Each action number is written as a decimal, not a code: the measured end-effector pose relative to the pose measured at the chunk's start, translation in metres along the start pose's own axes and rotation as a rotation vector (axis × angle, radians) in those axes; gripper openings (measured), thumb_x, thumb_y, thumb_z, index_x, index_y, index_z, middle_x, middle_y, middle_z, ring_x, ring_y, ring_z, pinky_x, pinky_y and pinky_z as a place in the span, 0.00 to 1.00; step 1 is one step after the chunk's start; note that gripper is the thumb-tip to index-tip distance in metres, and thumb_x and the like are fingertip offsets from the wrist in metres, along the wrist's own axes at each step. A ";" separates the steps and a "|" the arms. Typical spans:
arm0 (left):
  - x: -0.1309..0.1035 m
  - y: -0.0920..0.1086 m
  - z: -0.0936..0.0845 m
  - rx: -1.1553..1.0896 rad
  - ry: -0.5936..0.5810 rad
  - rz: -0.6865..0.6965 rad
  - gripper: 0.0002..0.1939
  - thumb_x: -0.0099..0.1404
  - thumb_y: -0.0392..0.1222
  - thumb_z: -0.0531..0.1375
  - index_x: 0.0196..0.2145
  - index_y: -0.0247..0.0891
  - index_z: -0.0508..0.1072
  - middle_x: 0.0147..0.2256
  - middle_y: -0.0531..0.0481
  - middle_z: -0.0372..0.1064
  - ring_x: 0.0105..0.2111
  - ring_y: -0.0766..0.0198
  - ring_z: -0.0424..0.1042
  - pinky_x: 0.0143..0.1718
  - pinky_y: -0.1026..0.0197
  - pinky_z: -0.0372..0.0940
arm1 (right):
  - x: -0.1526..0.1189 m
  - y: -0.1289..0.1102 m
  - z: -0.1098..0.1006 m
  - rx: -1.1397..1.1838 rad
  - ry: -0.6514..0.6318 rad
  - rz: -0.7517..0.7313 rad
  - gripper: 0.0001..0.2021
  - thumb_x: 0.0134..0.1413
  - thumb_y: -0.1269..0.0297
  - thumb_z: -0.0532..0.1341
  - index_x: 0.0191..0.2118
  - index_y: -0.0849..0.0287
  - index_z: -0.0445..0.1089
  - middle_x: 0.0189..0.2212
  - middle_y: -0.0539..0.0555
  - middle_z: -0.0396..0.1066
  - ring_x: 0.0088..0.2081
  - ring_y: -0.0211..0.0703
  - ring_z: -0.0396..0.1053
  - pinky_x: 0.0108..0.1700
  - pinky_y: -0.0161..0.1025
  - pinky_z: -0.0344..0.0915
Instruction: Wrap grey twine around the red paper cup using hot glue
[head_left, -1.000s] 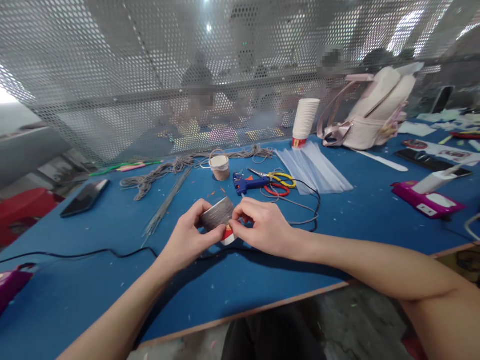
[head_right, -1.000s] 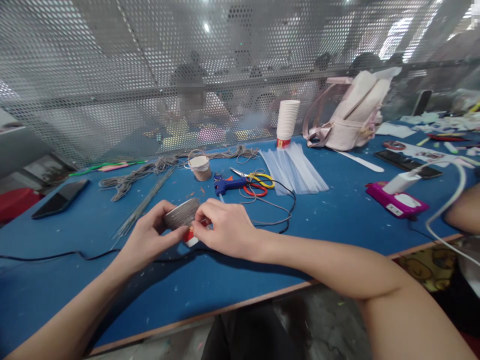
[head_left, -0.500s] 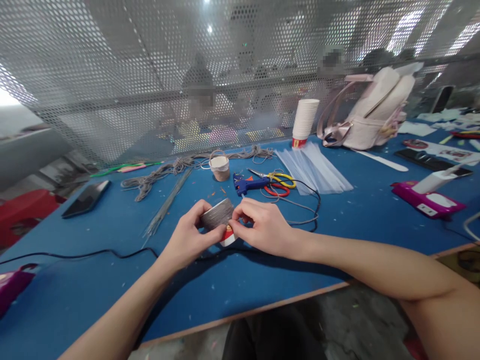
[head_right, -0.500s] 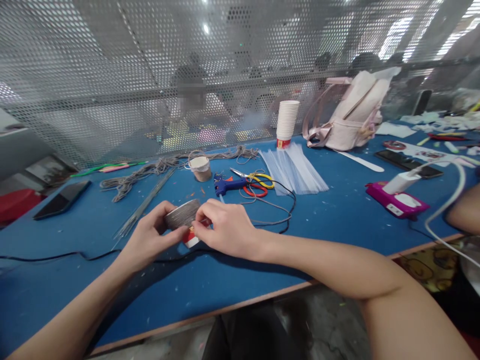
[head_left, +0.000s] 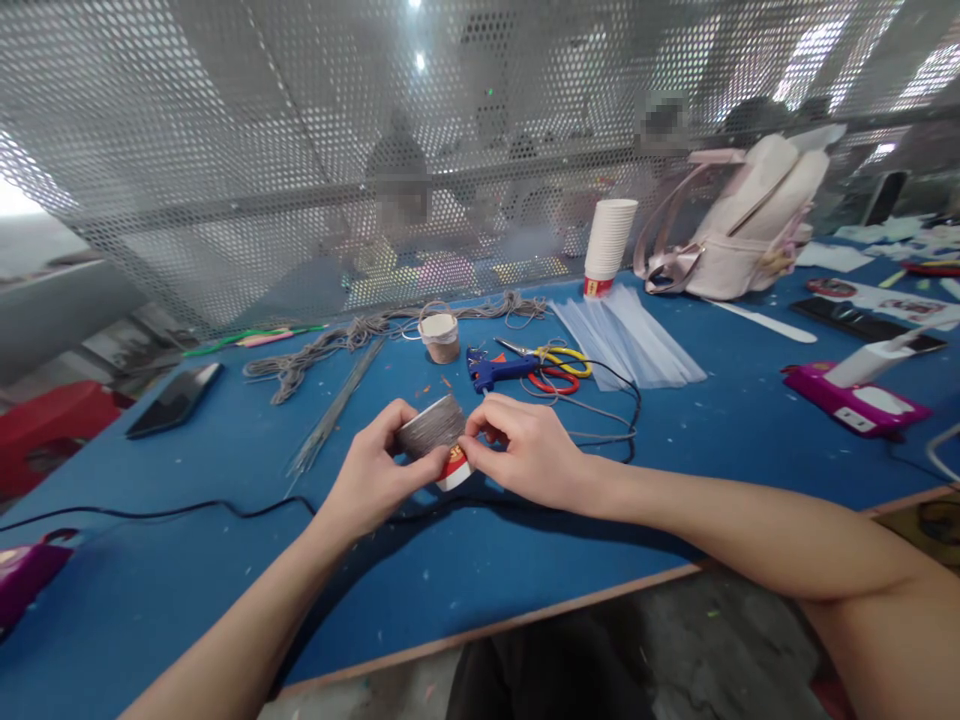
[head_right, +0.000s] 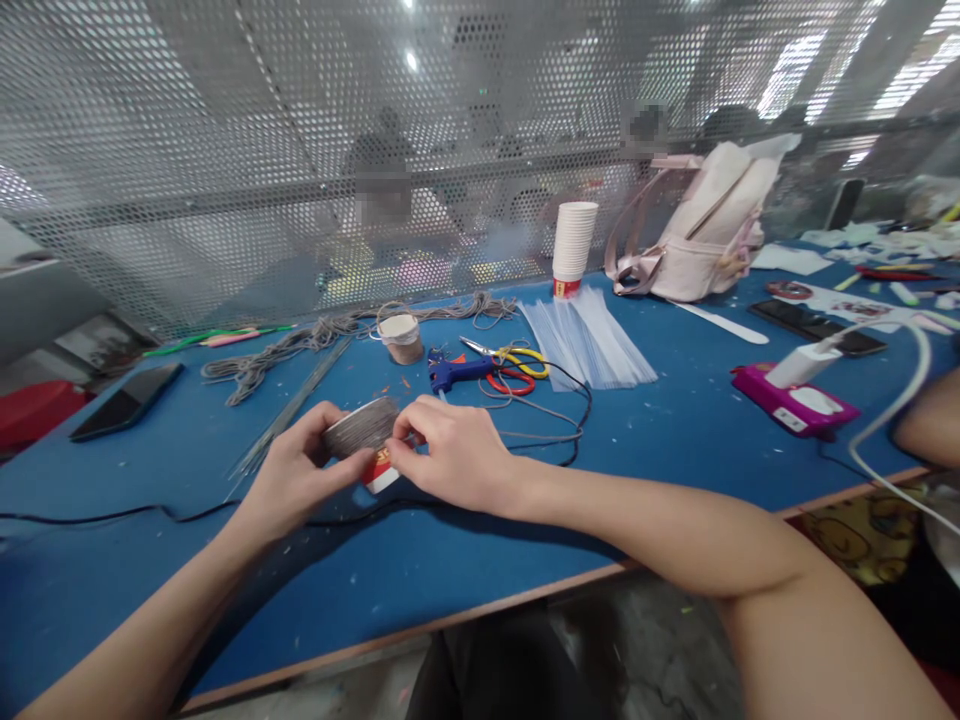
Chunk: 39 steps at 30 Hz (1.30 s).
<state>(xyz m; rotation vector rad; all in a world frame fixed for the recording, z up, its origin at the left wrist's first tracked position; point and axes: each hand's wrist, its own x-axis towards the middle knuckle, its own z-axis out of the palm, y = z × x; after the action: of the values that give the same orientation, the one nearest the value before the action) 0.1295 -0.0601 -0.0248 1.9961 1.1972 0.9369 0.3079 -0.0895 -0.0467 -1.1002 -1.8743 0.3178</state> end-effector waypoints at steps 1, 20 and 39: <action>0.000 0.000 0.000 -0.002 0.005 0.002 0.10 0.49 0.44 0.60 0.24 0.39 0.61 0.20 0.60 0.57 0.21 0.71 0.56 0.22 0.67 0.53 | 0.001 0.000 -0.001 0.016 -0.007 0.012 0.04 0.54 0.68 0.59 0.29 0.58 0.67 0.26 0.48 0.67 0.27 0.35 0.64 0.31 0.33 0.57; 0.000 -0.005 0.000 0.005 0.066 0.038 0.10 0.52 0.47 0.60 0.29 0.39 0.67 0.25 0.57 0.64 0.24 0.68 0.62 0.26 0.66 0.61 | -0.005 0.009 0.012 -0.025 -0.009 -0.174 0.30 0.53 0.65 0.62 0.60 0.66 0.53 0.56 0.68 0.63 0.57 0.54 0.63 0.57 0.51 0.63; -0.003 -0.005 0.002 0.090 -0.010 0.036 0.08 0.54 0.45 0.58 0.31 0.39 0.67 0.26 0.56 0.62 0.25 0.67 0.61 0.27 0.64 0.59 | 0.080 0.087 -0.025 -0.808 -0.543 -0.012 0.14 0.51 0.77 0.57 0.45 0.68 0.70 0.44 0.66 0.72 0.47 0.55 0.68 0.48 0.47 0.61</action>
<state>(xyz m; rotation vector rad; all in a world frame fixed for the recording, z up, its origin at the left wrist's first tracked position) 0.1280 -0.0614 -0.0303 2.0967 1.2216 0.9040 0.3615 0.0185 -0.0389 -1.6414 -2.5960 -0.2071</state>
